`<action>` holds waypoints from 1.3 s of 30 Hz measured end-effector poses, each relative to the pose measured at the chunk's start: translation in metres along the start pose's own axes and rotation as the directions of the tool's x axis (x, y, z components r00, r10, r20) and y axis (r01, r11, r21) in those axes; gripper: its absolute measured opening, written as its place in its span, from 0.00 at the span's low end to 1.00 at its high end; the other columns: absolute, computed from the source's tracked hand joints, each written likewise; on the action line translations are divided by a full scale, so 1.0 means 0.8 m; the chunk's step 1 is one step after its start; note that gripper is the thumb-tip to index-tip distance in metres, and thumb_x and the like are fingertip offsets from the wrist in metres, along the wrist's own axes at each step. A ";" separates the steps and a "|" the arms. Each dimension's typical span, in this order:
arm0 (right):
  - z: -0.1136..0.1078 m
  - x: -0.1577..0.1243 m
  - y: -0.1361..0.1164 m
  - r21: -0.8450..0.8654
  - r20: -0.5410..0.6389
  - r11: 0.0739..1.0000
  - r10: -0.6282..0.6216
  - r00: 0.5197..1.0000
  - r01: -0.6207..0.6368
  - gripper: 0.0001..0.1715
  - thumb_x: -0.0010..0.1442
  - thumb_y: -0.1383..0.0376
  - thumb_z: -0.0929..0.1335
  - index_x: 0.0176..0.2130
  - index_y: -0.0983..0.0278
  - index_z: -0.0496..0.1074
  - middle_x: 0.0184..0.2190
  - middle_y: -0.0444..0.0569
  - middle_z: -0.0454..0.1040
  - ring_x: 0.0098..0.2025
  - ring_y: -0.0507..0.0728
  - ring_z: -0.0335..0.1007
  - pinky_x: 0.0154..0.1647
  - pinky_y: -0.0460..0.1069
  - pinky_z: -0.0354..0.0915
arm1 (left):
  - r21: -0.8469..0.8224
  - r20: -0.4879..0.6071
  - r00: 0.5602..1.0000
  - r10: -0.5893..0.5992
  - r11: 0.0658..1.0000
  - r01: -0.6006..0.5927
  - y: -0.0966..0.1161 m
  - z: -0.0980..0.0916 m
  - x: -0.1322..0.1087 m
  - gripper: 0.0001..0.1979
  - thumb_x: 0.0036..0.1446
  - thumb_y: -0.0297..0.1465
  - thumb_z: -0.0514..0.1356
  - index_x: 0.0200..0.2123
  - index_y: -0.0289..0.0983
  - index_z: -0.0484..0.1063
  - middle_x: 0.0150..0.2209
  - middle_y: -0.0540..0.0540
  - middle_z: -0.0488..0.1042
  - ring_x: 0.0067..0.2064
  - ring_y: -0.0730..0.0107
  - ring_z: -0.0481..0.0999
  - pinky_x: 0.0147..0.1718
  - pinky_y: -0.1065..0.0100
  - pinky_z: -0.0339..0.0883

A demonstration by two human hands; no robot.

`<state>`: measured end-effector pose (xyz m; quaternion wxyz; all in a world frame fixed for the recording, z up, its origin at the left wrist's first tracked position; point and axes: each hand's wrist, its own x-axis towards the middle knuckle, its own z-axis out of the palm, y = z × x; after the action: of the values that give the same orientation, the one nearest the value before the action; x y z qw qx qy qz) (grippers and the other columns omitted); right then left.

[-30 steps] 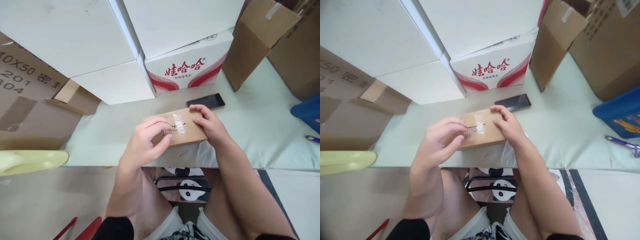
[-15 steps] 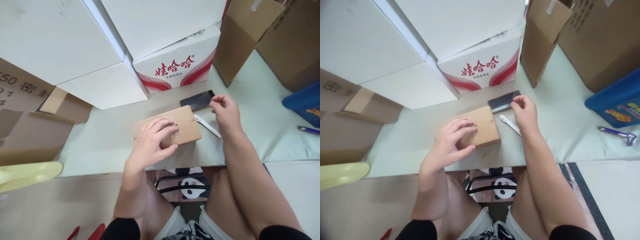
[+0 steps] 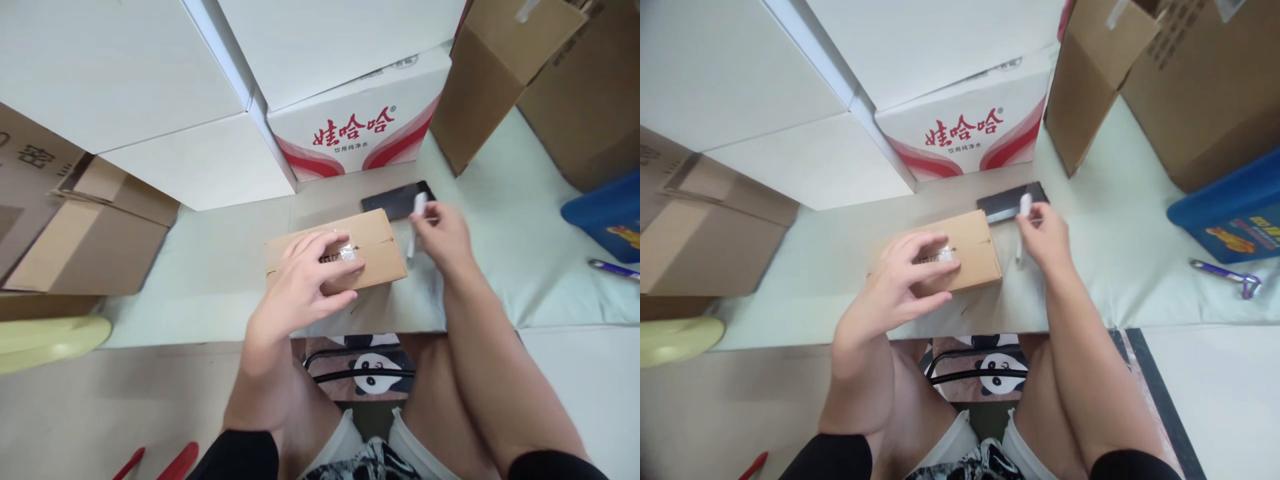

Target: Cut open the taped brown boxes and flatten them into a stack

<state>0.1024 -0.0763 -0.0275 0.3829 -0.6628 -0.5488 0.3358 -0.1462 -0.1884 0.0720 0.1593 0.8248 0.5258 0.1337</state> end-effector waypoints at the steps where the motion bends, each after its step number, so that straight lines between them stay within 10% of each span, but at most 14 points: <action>1: -0.006 0.003 -0.006 0.237 -0.137 0.972 0.023 0.990 0.010 0.13 0.54 0.57 0.69 0.38 0.61 0.73 0.31 0.46 0.72 0.31 0.55 0.66 0.38 0.54 0.67 | 0.024 0.008 1.000 -0.027 0.999 0.027 0.002 -0.001 -0.002 0.18 0.56 0.38 0.70 0.51 0.50 0.82 0.67 0.41 0.68 0.70 0.38 0.63 0.68 0.33 0.53; 4: -0.022 0.001 -0.030 0.693 -0.391 0.702 0.174 0.904 0.165 0.14 0.50 0.57 0.70 0.36 0.60 0.71 0.25 0.39 0.61 0.26 0.50 0.60 0.29 0.49 0.62 | 0.085 0.035 0.993 -0.110 0.991 0.106 0.009 -0.002 -0.009 0.23 0.53 0.39 0.73 0.53 0.54 0.81 0.73 0.42 0.57 0.75 0.25 0.49 0.67 0.21 0.41; 8: -0.034 -0.023 -0.063 0.820 -0.394 0.517 0.200 0.897 0.246 0.12 0.50 0.57 0.71 0.33 0.59 0.66 0.25 0.37 0.58 0.24 0.49 0.60 0.25 0.48 0.61 | 0.129 0.060 0.988 -0.144 0.982 0.136 0.012 -0.003 -0.012 0.26 0.54 0.35 0.72 0.57 0.55 0.78 0.75 0.42 0.51 0.75 0.23 0.46 0.66 0.21 0.43; 21: -0.018 -0.055 -0.094 0.857 -0.288 0.471 0.105 0.952 0.208 0.30 0.39 0.54 0.82 0.32 0.60 0.64 0.23 0.33 0.65 0.22 0.46 0.62 0.23 0.44 0.64 | 0.128 0.126 0.991 0.040 0.990 -0.056 0.031 -0.001 -0.012 0.25 0.58 0.35 0.69 0.59 0.58 0.76 0.73 0.40 0.54 0.71 0.33 0.54 0.64 0.27 0.50; 33: -0.024 -0.083 -0.119 0.848 -0.297 0.472 0.046 0.954 0.241 0.28 0.42 0.59 0.82 0.30 0.60 0.63 0.13 0.34 0.68 0.12 0.46 0.54 0.11 0.42 0.45 | 0.143 0.155 0.984 0.088 0.984 -0.111 0.031 0.007 -0.013 0.26 0.62 0.37 0.67 0.62 0.57 0.73 0.73 0.46 0.61 0.74 0.22 0.49 0.63 0.19 0.49; 39: -0.031 -0.091 -0.117 0.843 -0.090 0.521 -0.117 0.989 0.138 0.23 0.47 0.65 0.79 0.36 0.57 0.64 0.24 0.36 0.75 0.16 0.46 0.59 0.11 0.42 0.49 | 0.113 0.168 0.983 0.073 0.989 -0.092 0.030 0.007 -0.011 0.27 0.60 0.38 0.68 0.62 0.58 0.73 0.75 0.49 0.58 0.75 0.19 0.46 0.63 0.17 0.47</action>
<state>0.0669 -0.1418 0.0685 0.6852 -0.3561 -0.3602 0.5234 -0.1279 -0.2068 0.0759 0.1463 0.8622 0.4834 0.0399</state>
